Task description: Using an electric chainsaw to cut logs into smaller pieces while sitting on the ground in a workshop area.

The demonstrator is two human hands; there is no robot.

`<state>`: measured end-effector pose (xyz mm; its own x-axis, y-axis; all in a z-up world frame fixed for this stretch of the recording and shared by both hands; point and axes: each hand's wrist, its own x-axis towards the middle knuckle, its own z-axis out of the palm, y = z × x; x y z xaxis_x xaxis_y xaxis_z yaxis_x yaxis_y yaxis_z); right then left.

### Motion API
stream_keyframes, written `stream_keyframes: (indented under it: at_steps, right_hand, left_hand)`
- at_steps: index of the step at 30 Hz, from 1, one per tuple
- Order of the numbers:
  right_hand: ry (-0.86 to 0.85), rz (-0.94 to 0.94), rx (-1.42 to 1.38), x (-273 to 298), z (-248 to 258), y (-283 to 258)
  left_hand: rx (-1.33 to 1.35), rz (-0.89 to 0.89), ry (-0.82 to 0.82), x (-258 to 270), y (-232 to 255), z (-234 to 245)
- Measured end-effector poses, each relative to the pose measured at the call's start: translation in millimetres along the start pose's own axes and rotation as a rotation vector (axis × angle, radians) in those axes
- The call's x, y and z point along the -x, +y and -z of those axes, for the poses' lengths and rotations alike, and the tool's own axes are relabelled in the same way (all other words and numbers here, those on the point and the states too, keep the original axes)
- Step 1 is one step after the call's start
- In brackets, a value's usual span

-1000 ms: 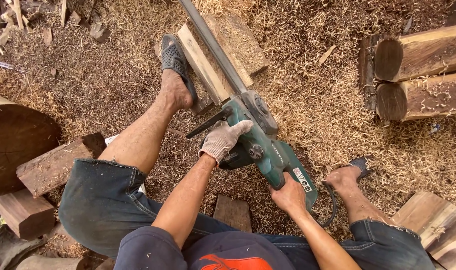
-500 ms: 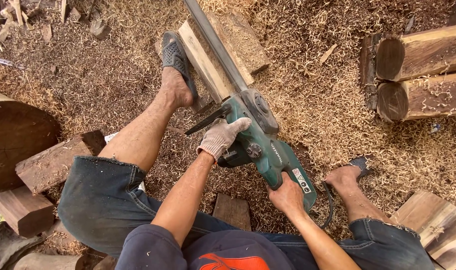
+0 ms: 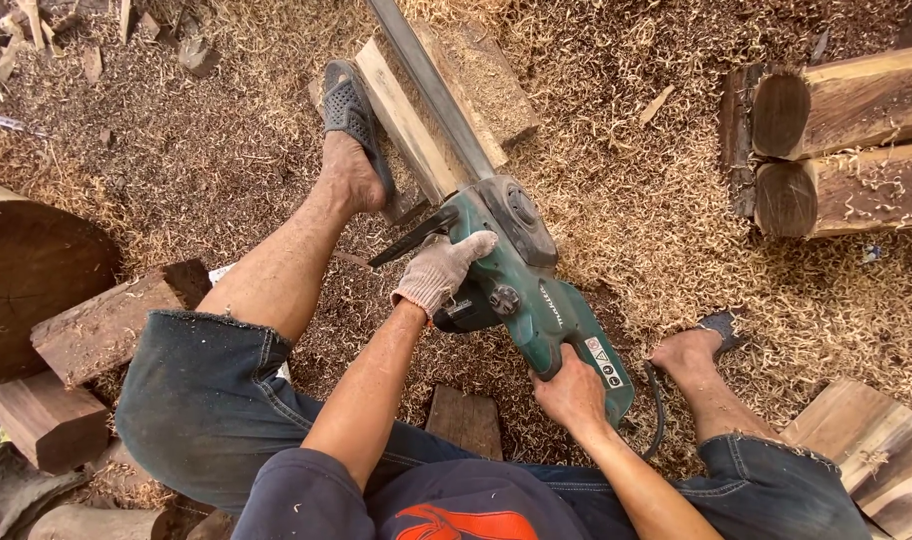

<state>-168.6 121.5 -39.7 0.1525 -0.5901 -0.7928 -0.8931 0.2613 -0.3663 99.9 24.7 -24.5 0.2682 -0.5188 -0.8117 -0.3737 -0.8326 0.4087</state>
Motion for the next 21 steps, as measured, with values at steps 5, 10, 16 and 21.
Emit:
stream_keyframes:
  at_steps: [5,10,16,21]
  right_hand:
    - [0.001,0.013,0.007,2.6,1.1,-1.7]
    - [-0.008,0.024,0.007,5.7,3.4,-6.1]
    - [0.001,0.015,0.016,17.3,17.5,-24.2]
    - [-0.015,0.034,0.006,14.6,11.6,-19.0]
  left_hand:
    - [-0.041,-0.014,0.01,-15.5,-15.0,-4.8]
    - [-0.143,-0.019,-0.034,-45.8,-57.1,-15.3]
    - [-0.134,0.025,-0.047,-10.4,-13.7,-1.4]
    - [-0.415,-0.55,0.093,-96.3,-101.4,-36.9]
